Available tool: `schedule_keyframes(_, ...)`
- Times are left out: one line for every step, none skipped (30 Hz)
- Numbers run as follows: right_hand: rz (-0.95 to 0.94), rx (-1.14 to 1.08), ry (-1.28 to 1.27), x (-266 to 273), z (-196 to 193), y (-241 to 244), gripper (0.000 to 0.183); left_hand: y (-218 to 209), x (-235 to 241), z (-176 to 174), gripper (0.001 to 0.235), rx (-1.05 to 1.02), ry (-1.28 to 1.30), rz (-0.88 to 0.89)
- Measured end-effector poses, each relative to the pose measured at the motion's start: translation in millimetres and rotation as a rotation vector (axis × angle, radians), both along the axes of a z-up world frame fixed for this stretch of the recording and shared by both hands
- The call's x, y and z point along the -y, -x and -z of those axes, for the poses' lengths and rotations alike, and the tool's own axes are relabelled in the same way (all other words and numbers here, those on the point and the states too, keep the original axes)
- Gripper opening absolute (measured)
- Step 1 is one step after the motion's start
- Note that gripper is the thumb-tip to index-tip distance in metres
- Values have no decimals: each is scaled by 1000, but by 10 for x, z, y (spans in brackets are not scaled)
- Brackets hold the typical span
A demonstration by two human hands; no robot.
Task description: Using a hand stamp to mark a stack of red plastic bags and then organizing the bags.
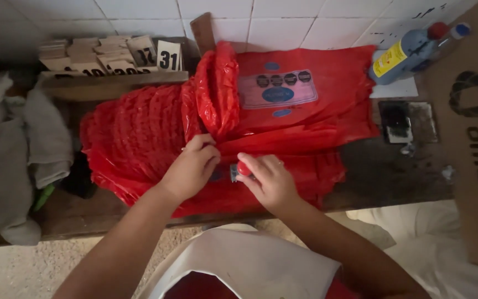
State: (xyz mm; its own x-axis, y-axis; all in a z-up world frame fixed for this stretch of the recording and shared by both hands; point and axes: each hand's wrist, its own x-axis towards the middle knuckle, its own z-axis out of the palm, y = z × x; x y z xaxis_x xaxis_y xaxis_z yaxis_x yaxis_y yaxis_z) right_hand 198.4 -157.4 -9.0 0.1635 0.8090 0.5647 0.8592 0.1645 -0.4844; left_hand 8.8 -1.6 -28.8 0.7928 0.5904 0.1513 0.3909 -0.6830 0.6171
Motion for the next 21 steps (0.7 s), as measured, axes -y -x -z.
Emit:
schedule_keyframes(7, 67, 5, 1, 110, 15, 46, 8, 9, -28, 9, -1, -18, -2)
schedule_keyframes(8, 69, 8, -4, 111, -8, 46, 13, 21, -21, 9, 1, -14, 0)
schedule_keyframes(-10, 36, 34, -27, 110, -40, 48, 10, 19, -21, 10, 8, -8, -1)
schedule_keyframes(-27, 3, 61, -49, 106, -72, 49, 7, 18, -23, 10, 14, -1, -2)
schedule_keyframes(-24, 4, 59, -43, 72, -109, 49, 22, 14, -39, 10, 15, -3, 2)
schedule_keyframes(25, -339, 121, -40, 38, -145, 50, 35, 8, -55, 11, 5, -4, 8)
schedule_keyframes(73, -679, 185, -35, 0, -196, 53, 41, 12, -65, 11, -2, -2, 10)
schedule_keyframes(73, -676, 186, -38, -208, -196, 53, 33, 7, -83, 11, 2, -2, 10)
schedule_keyframes(204, -855, 251, -34, -414, -191, 47, 30, 11, -100, 10, 10, 3, 4)
schedule_keyframes(337, -1033, 316, -26, -620, -188, 41, 24, 20, -117, 10, 19, 7, -1)
schedule_keyframes(339, -1032, 311, -39, -402, -190, 41, 16, 25, -64, 10, 21, 4, 2)
schedule_keyframes(191, -1344, 253, -49, -186, -196, 37, 4, 33, -12, 11, 45, -20, -22)
schedule_keyframes(29, -1648, 185, -61, 29, -206, 33, -12, 36, 39, 13, 69, -46, -44)
schedule_keyframes(30, -1646, 178, -113, 125, -261, 33, -1, 110, -88, 13, 72, -49, -40)
schedule_keyframes(-99, -1688, 186, -172, 221, -314, 34, 19, 189, -214, 19, 146, -70, -64)
schedule_keyframes(-229, -1726, 194, -234, 318, -368, 35, 40, 266, -339, 26, 221, -90, -88)
schedule_keyframes(-232, -1727, 195, -278, 352, -436, 35, 72, 411, -337, 26, 220, -92, -90)
schedule_keyframes(-259, -1757, 210, -323, 388, -507, 38, 99, 556, -334, 18, 171, -185, -18)
schedule_keyframes(-283, -1788, 220, -356, 427, -574, 41, 126, 698, -330, 14, 120, -279, 61)
schedule_keyframes(-283, -1791, 215, -404, 361, -560, 41, 104, 674, -209, 14, 118, -281, 65)
schedule_keyframes(-323, -1770, 215, -417, 291, -558, 42, 71, 678, -82, 18, 36, -174, 137)
